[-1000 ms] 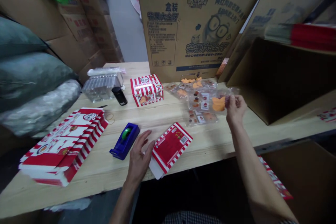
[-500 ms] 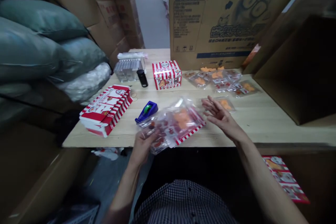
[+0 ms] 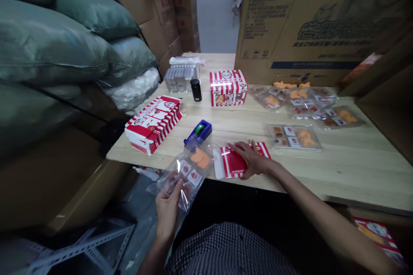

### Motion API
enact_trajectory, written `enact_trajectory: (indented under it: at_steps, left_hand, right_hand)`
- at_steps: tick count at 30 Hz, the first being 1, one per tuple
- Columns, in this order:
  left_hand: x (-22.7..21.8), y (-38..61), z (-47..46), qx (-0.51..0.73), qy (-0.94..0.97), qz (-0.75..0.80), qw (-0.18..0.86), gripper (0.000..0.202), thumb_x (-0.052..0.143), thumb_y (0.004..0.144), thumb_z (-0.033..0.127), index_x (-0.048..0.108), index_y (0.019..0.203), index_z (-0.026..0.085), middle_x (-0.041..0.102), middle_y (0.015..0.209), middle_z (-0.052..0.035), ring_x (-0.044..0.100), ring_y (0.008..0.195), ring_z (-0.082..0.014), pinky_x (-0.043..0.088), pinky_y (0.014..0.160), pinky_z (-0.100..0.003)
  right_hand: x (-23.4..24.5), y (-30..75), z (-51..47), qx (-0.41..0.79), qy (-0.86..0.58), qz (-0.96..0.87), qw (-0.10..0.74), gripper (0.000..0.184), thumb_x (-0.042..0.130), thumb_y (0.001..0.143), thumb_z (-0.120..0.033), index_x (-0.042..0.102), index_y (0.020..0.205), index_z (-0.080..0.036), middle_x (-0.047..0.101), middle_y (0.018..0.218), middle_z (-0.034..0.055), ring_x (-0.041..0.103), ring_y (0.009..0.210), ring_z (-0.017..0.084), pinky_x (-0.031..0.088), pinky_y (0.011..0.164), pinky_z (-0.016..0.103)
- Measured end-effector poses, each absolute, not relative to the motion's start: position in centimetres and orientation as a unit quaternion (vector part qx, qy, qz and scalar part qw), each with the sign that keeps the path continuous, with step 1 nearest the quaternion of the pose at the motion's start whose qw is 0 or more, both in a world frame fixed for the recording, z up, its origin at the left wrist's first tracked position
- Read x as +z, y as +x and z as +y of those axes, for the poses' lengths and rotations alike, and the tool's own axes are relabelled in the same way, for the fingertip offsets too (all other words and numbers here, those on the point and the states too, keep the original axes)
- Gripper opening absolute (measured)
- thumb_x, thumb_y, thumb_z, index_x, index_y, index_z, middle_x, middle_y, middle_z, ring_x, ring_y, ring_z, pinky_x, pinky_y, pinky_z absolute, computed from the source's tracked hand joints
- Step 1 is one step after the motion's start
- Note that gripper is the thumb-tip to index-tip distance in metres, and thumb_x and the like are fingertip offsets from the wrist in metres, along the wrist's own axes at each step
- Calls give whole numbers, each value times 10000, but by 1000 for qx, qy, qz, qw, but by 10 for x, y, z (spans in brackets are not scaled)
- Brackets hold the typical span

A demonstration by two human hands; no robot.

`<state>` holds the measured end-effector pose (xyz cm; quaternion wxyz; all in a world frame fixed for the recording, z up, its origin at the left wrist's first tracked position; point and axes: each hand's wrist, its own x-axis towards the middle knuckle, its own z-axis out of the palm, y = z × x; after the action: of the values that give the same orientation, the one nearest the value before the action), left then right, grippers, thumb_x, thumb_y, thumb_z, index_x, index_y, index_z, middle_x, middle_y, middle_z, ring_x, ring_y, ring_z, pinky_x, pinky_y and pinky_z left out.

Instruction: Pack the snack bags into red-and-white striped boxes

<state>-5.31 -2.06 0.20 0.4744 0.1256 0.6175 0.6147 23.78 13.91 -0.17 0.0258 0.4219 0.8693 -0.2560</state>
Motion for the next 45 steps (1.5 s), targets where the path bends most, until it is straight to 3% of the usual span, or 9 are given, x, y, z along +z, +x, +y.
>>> enact_trajectory:
  at_steps: [5, 9, 13, 19, 26, 34, 40, 45]
  left_hand:
    - [2, -49, -20, 584, 117, 599, 536, 559, 856, 673, 295, 636, 1173, 180, 765, 994, -43, 752, 818, -208, 619, 720, -300]
    - [1, -64, -10, 470, 170, 601, 624, 478, 872, 637, 296, 675, 1047, 149, 757, 863, -40, 724, 695, -190, 585, 623, -276]
    - [0, -86, 7, 373, 254, 566, 690, 410, 869, 624, 289, 698, 965, 141, 727, 796, -27, 697, 671, -180, 568, 660, -293]
    - [5, -91, 39, 287, 354, 548, 701, 298, 835, 621, 294, 690, 827, 135, 685, 707, -11, 631, 603, -153, 513, 620, -271]
    - [3, -86, 65, 250, 380, 530, 716, 236, 852, 575, 221, 706, 734, 126, 714, 749, -44, 651, 693, -176, 522, 698, -280]
    - [-3, -74, 72, 274, 361, 539, 710, 512, 843, 586, 253, 697, 1069, 171, 724, 906, -45, 681, 773, -192, 557, 725, -317]
    - [13, -90, 92, 189, 481, 479, 709, 424, 800, 647, 271, 739, 1051, 160, 732, 877, -63, 672, 727, -206, 548, 668, -310]
    - [1, -53, 102, 192, 462, 448, 741, 489, 826, 638, 309, 704, 1083, 149, 732, 915, -81, 683, 706, -200, 551, 662, -319]
  right_hand:
    - [-9, 242, 111, -229, 473, 849, -50, 1216, 835, 534, -369, 215, 1573, -249, 391, 1492, 208, 302, 1432, 412, -9, 1169, 642]
    - [-7, 244, 94, -235, 472, 848, -64, 1231, 808, 559, -351, 135, 1586, -271, 389, 1492, 187, 295, 1442, 387, -33, 1175, 632]
    - [-7, 247, 86, -250, 450, 856, -52, 1261, 813, 545, -353, 103, 1586, -298, 362, 1518, 161, 261, 1460, 381, -71, 1177, 616]
    - [-8, 247, 82, -252, 447, 857, -43, 1281, 823, 526, -348, 110, 1588, -267, 338, 1526, 171, 234, 1471, 363, -92, 1179, 599]
    - [-9, 250, 81, -251, 443, 859, -54, 1253, 810, 541, -342, 117, 1583, -303, 342, 1521, 154, 235, 1470, 366, -100, 1170, 604]
    - [-11, 254, 81, -245, 475, 843, -56, 1215, 801, 561, -355, 145, 1580, -287, 340, 1521, 177, 227, 1475, 363, -76, 1169, 620]
    - [-16, 248, 77, -246, 459, 852, -56, 1259, 824, 544, -389, 122, 1584, -286, 312, 1534, 169, 198, 1481, 372, -108, 1166, 615]
    - [-18, 246, 76, -242, 458, 853, -61, 1242, 809, 563, -375, 101, 1582, -318, 313, 1532, 160, 215, 1472, 389, -101, 1161, 627]
